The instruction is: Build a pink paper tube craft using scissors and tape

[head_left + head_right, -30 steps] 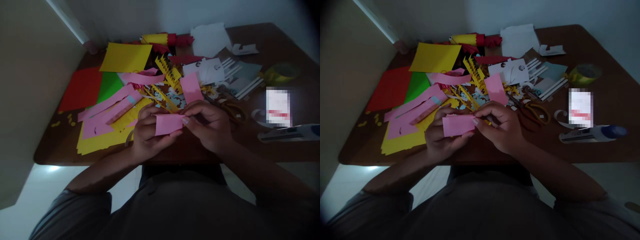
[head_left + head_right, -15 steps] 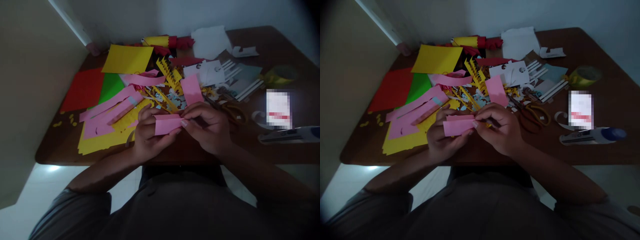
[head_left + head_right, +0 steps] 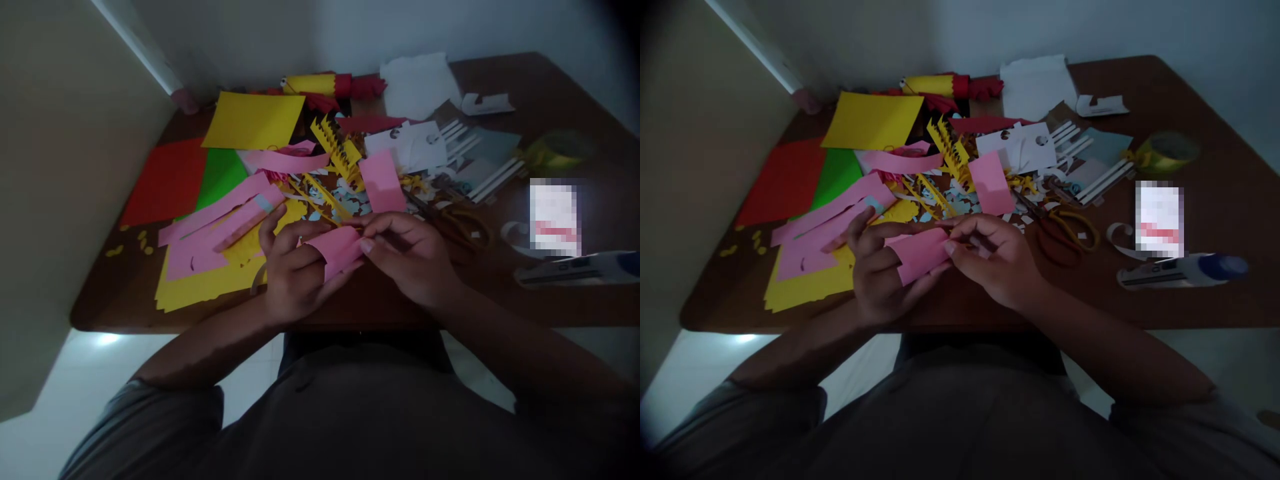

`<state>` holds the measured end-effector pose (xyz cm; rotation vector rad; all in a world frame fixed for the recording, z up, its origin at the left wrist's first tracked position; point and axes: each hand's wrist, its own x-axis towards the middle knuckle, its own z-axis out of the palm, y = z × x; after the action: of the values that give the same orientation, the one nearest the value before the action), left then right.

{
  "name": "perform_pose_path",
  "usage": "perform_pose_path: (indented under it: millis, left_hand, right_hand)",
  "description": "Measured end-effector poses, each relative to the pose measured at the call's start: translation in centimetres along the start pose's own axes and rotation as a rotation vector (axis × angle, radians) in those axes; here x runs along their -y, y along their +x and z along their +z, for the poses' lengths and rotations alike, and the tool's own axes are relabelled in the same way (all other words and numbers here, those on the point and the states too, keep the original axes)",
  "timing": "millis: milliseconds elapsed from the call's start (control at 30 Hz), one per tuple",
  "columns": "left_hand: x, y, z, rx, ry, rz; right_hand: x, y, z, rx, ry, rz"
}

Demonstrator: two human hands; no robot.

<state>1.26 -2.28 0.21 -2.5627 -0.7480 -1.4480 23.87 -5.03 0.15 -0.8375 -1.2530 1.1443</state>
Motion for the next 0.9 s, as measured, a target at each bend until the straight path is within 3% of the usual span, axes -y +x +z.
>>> perform_pose_path:
  millis: [167, 333, 433, 533, 700, 800, 900]
  left_hand:
    - [0.2, -0.2, -0.1, 0.098, 0.049, -0.032]
    - [0.4, -0.4, 0.1, 0.008, 0.019, 0.046]
    - [0.6, -0.7, 0.0, 0.048, -0.024, -0.029]
    - [0.8, -0.8, 0.0, 0.088, -0.084, -0.102]
    - [0.5, -0.3, 0.1, 0.087, -0.210, -0.172]
    - [-0.2, 0.2, 0.1, 0.082, -0.432, -0.332]
    - [-0.9, 0.6, 0.0, 0.079, -0.623, -0.603]
  right_hand:
    - [-0.3, 0.1, -0.2, -0.021, 0.057, 0.065]
    - [-0.9, 0.2, -0.3, -0.012, 0.166, 0.128]
    - [-0.9, 0.1, -0.2, 0.093, 0.223, 0.185]
    - [-0.6, 0.1, -0.2, 0.166, 0.176, 0.151]
    - [0.0, 0.4, -0.4, 0.134, 0.075, 0.084]
    - [0.2, 0.5, -0.4, 0.108, 0.032, 0.069]
    - [0.3, 0.4, -0.4, 0.092, 0.000, 0.041]
